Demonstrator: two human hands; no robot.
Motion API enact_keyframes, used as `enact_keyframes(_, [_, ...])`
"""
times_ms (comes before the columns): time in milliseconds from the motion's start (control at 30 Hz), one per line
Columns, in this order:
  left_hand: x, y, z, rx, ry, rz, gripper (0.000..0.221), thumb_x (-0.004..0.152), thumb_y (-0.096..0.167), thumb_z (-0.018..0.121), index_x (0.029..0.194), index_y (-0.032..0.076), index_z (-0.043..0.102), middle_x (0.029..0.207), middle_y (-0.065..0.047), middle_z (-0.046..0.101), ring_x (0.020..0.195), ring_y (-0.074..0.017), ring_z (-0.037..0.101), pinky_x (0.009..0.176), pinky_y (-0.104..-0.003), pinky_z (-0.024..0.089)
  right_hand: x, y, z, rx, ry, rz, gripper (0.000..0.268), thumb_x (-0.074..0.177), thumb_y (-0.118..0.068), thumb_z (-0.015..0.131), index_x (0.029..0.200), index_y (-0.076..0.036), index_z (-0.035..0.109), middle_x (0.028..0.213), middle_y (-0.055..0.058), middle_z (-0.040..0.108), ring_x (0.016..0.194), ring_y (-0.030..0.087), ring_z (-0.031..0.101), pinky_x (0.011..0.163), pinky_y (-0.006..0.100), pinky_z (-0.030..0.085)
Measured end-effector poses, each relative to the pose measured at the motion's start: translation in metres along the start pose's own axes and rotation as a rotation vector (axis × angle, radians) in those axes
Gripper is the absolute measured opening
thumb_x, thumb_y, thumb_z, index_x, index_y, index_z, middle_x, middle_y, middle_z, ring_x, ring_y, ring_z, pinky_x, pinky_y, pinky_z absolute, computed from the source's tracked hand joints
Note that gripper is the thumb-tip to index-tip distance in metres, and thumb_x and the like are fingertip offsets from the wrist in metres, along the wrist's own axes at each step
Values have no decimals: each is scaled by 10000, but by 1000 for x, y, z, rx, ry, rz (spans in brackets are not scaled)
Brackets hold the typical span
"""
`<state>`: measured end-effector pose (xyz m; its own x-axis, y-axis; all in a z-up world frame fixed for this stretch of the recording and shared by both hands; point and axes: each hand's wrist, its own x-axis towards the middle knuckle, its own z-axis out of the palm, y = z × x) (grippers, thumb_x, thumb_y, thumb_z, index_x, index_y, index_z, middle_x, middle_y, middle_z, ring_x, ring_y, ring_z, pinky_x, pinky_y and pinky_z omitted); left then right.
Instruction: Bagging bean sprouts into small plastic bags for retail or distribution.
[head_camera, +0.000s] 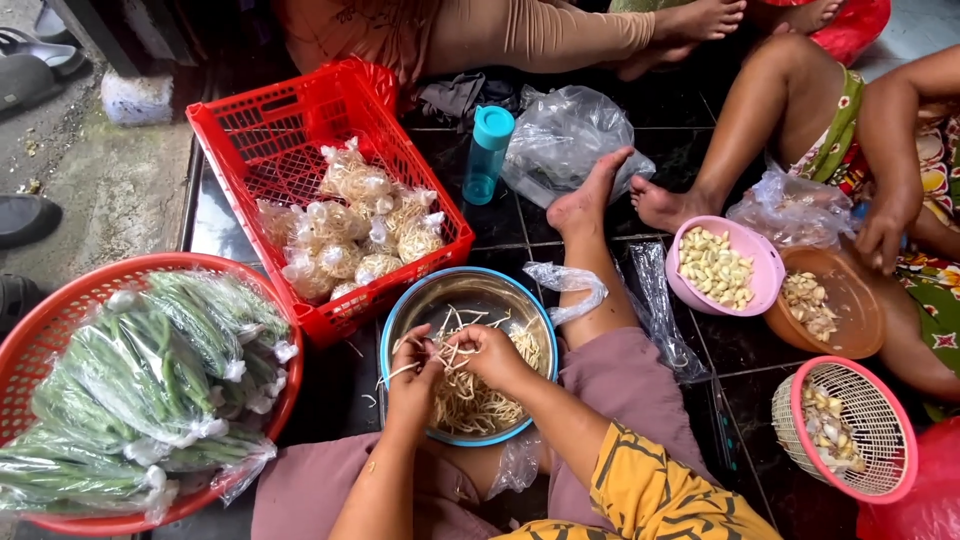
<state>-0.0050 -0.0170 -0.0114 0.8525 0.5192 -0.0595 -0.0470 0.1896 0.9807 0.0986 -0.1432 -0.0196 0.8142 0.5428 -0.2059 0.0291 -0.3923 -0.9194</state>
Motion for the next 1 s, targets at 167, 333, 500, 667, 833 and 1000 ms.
enact_keyframes(167, [9,-13,-15,-495,-86,-173,545,883,-111,527,1400,58,498,1037,-68,560,800,-129,495,685,-225,409,5,-10,-16,392,-198,48,322,813,151,642,1091,1,705,1130,77,677,926,140,667,747,238,577])
enact_keyframes(333, [12,-27,-13,-351,-76,-187,531,880,-127,558,1370,77,535,1021,-67,560,764,-136,513,655,-232,430,2,-21,-13,482,-211,179,397,786,171,661,1127,-19,588,1007,138,677,869,174,676,693,240,569])
enact_keyframes(500, [2,-12,-3,76,-28,-50,511,867,-48,622,1358,84,575,1043,-81,616,812,-150,596,711,-259,536,-1,-18,-8,321,-106,208,494,753,151,632,1188,-55,525,1026,167,662,806,174,651,596,215,483])
enact_keyframes(667, [-4,9,3,151,-54,-44,553,826,-78,631,1353,86,609,989,-56,653,742,-124,588,636,-233,509,-1,-27,-4,-159,44,80,420,699,-12,786,1055,-117,590,959,88,690,848,200,674,719,326,578])
enact_keyframes(833, [-1,-15,0,-157,-130,-113,567,863,-152,561,1391,54,546,919,-78,621,742,-151,578,657,-258,521,-8,-41,-1,-356,64,115,339,741,-12,707,1033,-146,596,898,86,723,787,260,697,686,387,556])
enact_keyframes(1000, [-1,-12,2,-309,-101,-161,748,803,-198,547,1480,89,409,1025,-104,545,806,-154,504,701,-281,515,-2,-36,-6,-335,78,117,304,715,28,646,978,-126,650,914,85,733,844,264,716,753,369,568])
